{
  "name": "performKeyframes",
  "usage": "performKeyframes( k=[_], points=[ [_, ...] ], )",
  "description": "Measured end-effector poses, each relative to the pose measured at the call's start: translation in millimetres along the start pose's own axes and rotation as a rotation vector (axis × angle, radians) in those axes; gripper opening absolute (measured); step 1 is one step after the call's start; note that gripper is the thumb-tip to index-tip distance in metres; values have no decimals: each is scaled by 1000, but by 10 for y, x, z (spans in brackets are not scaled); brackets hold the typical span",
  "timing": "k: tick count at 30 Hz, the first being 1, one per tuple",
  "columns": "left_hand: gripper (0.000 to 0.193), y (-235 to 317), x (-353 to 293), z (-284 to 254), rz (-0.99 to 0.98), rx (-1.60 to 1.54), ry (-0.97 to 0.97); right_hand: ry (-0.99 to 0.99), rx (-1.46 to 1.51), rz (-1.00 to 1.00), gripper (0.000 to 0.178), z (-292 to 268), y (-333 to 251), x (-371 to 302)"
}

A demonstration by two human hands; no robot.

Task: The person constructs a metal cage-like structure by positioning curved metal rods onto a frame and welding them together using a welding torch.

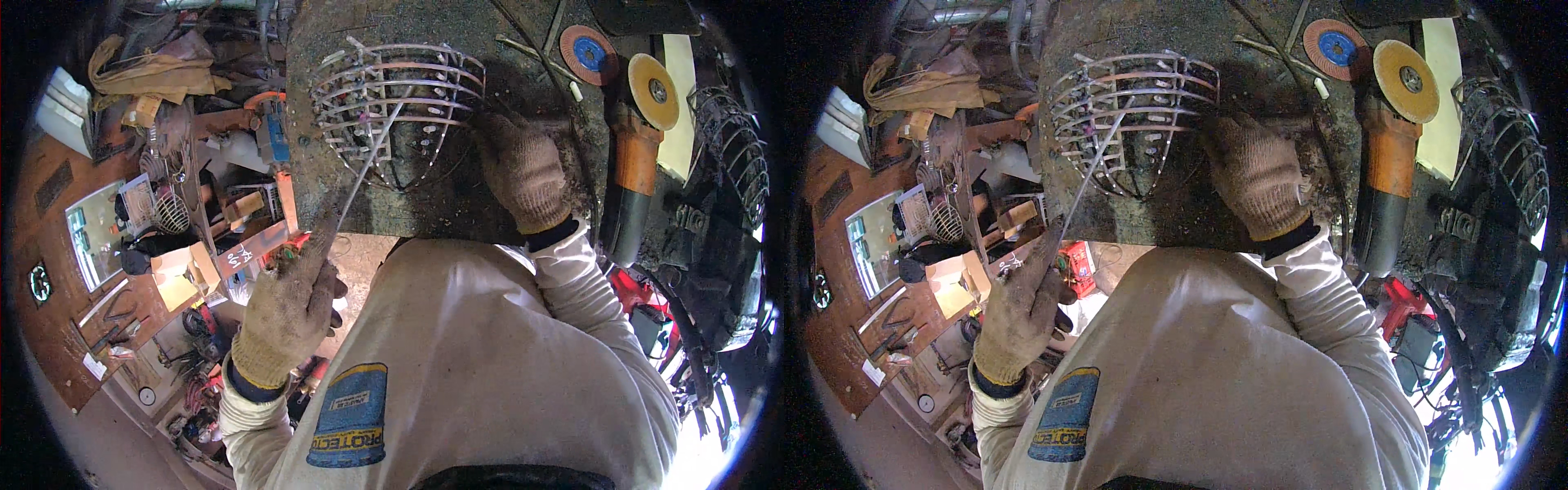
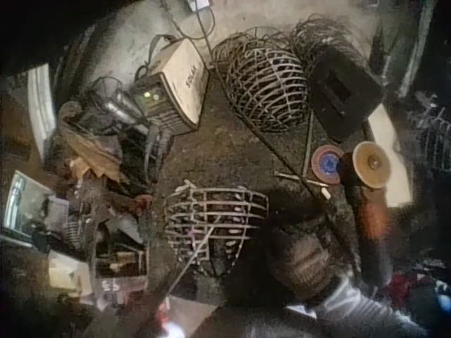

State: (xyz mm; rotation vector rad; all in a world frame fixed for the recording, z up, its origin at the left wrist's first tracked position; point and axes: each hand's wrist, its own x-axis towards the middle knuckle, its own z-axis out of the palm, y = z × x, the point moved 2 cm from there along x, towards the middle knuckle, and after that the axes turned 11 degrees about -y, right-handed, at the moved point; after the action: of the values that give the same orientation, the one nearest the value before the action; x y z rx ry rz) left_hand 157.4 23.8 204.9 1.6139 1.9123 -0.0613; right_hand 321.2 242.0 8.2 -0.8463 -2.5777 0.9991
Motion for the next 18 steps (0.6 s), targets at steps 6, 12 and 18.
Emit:
performKeyframes(
  k=[6, 12, 18],
  points=[
    [52, -21, 3, 77, -139, -63, -32, -9, 28, 45, 26, -78, -97, 7],
    [50, 13, 33, 98, -184, -221, 12, -22, 110, 104, 25, -96, -111, -1],
    [45, -15, 3, 156, -200, -246, 34, 19, 76, 137, 23, -79, -77, -44]
  ],
)
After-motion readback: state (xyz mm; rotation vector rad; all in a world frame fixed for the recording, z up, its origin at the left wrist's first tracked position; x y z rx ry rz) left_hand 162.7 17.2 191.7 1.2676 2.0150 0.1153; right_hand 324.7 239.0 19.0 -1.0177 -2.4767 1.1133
